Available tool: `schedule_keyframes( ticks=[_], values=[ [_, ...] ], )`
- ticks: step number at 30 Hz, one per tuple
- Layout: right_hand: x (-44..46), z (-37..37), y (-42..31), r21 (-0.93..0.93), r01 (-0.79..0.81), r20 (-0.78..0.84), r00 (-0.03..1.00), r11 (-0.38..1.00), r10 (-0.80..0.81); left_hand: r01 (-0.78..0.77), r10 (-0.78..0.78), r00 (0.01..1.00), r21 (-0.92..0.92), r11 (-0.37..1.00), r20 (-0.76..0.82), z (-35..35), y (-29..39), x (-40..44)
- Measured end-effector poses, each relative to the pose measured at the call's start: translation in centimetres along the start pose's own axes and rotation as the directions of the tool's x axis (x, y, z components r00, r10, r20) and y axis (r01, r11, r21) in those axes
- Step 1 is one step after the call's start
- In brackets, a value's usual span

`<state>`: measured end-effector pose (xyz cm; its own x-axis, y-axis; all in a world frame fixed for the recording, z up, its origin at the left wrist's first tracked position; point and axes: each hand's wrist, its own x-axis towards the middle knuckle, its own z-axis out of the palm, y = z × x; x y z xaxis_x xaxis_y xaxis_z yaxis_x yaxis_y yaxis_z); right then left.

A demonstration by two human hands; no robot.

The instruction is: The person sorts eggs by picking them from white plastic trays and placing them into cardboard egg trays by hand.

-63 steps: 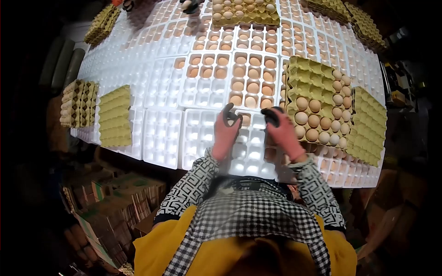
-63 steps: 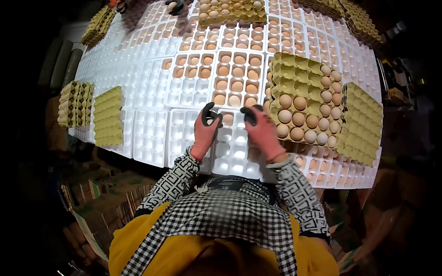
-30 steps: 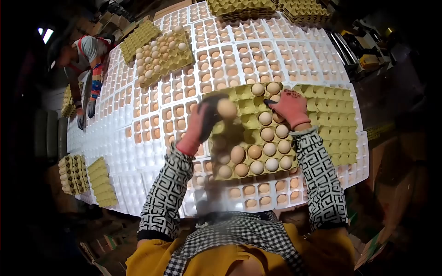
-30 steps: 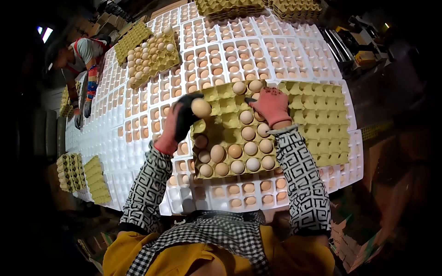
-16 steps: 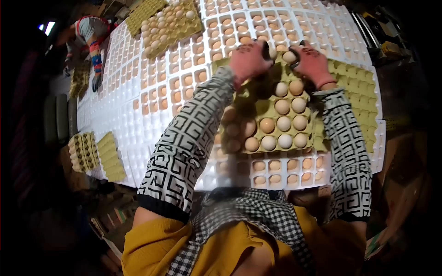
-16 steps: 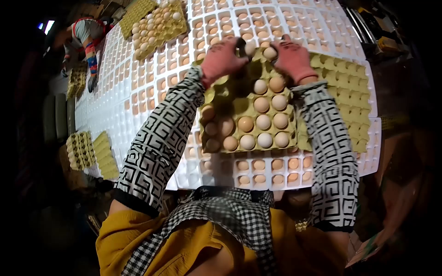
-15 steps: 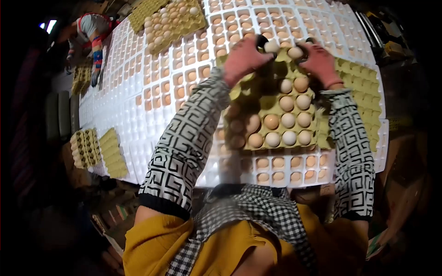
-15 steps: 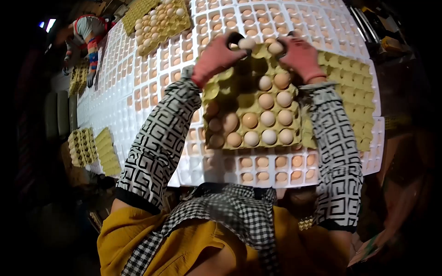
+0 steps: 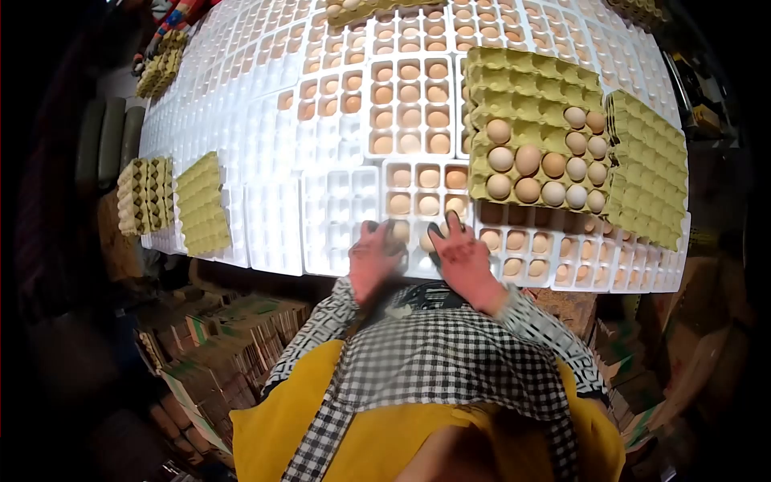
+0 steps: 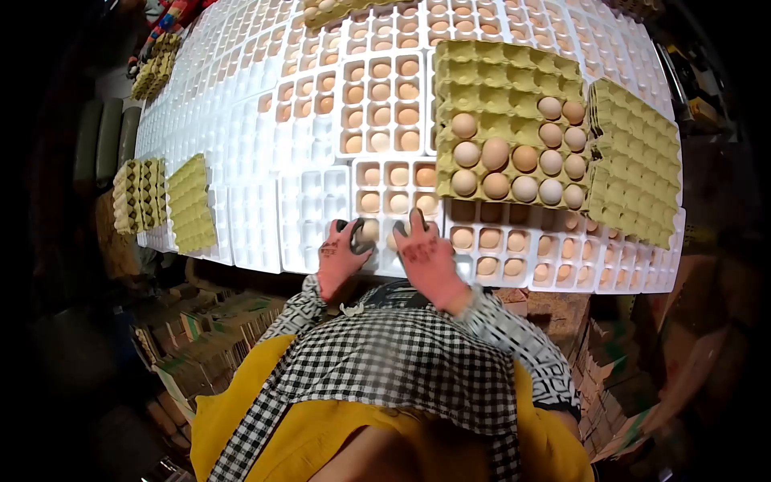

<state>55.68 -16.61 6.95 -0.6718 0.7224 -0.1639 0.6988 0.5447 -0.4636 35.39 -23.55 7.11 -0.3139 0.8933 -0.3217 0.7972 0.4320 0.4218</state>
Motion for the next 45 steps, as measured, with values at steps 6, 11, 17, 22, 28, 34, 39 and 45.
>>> schedule_keyframes(
  ticks=[6,11,17,22,28,34,39,45],
  values=[
    [-0.6,-1.1,-3.7,-0.127,0.194,-0.017,0.980,0.973,-0.198,-0.057,-0.189,0.968,-0.878,0.475,-0.165,-1.4,-1.2,-1.9],
    [-1.7,2.4,-0.2,-0.152,0.423,0.108,0.906,0.894,-0.410,-0.484,0.264,0.847,-0.465,0.742,-0.461,3.6,-2.4,-2.8],
    [-4.0,-0.8,3.3,-0.020,0.314,-0.366,0.881,0.949,-0.299,-0.655,0.575,0.732,-0.147,0.741,-0.366,3.1,0.2,-1.1],
    [1.4,-12.2,8.8,-0.054,-0.319,-0.650,0.730,0.946,0.210,-0.721,0.655,0.646,-0.033,0.692,-0.393,-0.7,8.8,7.1],
    [4.7,-13.0,12.2,-0.317,0.004,-0.326,0.939,0.949,-0.113,-0.830,0.841,0.537,0.216,0.514,0.063,-2.7,16.6,18.0],
    [0.8,-17.3,18.1,0.899,0.244,-0.398,0.801,0.363,0.447,-0.650,0.587,0.752,-0.483,0.586,-0.300,-3.0,17.3,17.2],
    [3.4,-20.4,18.6,0.304,-0.079,-0.217,0.965,0.950,0.150,-0.527,0.459,0.845,-0.571,0.629,-0.273,-3.4,13.6,17.4],
    [5.4,-17.4,18.2,-0.470,0.118,0.089,0.992,0.875,-0.087,-0.502,0.412,0.858,0.327,0.801,0.307,-3.1,20.6,14.6]
  ],
)
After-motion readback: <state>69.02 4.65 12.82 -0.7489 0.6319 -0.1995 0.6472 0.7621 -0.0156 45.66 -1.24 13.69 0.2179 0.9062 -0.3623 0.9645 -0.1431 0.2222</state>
